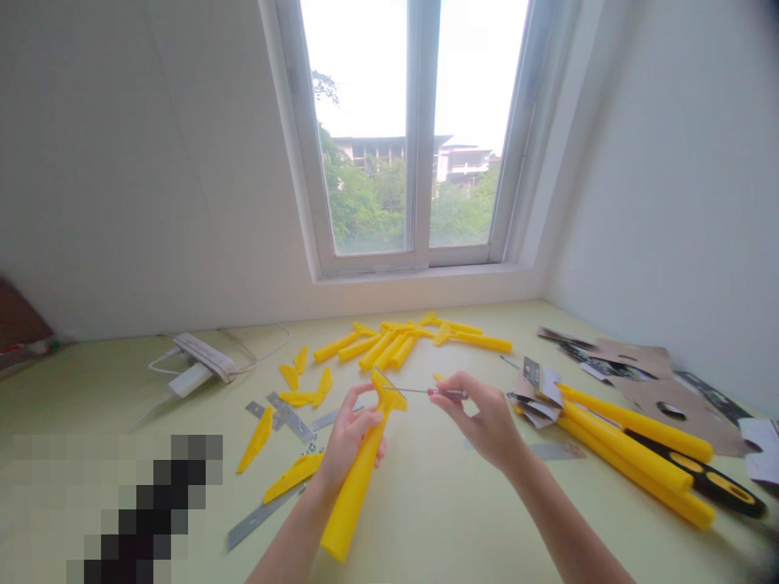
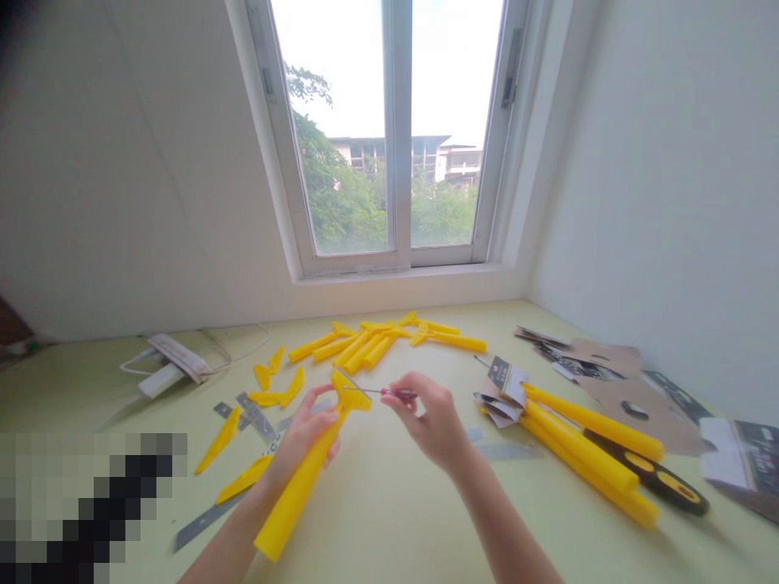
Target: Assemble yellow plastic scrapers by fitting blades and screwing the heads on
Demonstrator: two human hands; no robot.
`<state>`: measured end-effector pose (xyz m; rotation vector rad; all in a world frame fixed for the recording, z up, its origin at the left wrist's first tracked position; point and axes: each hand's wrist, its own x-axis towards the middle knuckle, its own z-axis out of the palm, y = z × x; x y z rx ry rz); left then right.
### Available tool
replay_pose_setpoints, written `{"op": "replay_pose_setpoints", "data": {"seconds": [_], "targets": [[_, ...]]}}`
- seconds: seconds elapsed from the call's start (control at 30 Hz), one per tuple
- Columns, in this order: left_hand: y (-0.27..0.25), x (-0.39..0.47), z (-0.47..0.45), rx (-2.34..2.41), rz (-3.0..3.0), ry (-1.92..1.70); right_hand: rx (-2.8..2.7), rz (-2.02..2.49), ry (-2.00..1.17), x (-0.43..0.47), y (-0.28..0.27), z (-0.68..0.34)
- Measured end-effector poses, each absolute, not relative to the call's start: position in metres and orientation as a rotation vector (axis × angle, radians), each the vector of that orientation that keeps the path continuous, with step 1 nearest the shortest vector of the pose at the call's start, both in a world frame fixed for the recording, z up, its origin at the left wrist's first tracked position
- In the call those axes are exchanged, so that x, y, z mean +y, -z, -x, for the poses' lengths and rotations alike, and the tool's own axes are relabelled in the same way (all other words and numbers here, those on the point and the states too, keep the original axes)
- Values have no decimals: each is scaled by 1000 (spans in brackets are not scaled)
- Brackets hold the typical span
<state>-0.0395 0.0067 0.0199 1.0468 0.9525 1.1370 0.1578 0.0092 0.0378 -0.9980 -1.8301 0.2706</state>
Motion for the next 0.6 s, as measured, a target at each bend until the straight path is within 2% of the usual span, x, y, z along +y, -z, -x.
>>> {"op": "replay_pose_setpoints", "data": {"seconds": [0.2,0.6], "targets": [[-21,6,39,943,-1064,-1131,-1849,1060,-158,10,-37,-158],[-16,12,45,915,-1047,-1096,-1876,992,-327,6,-40,-155]]}}
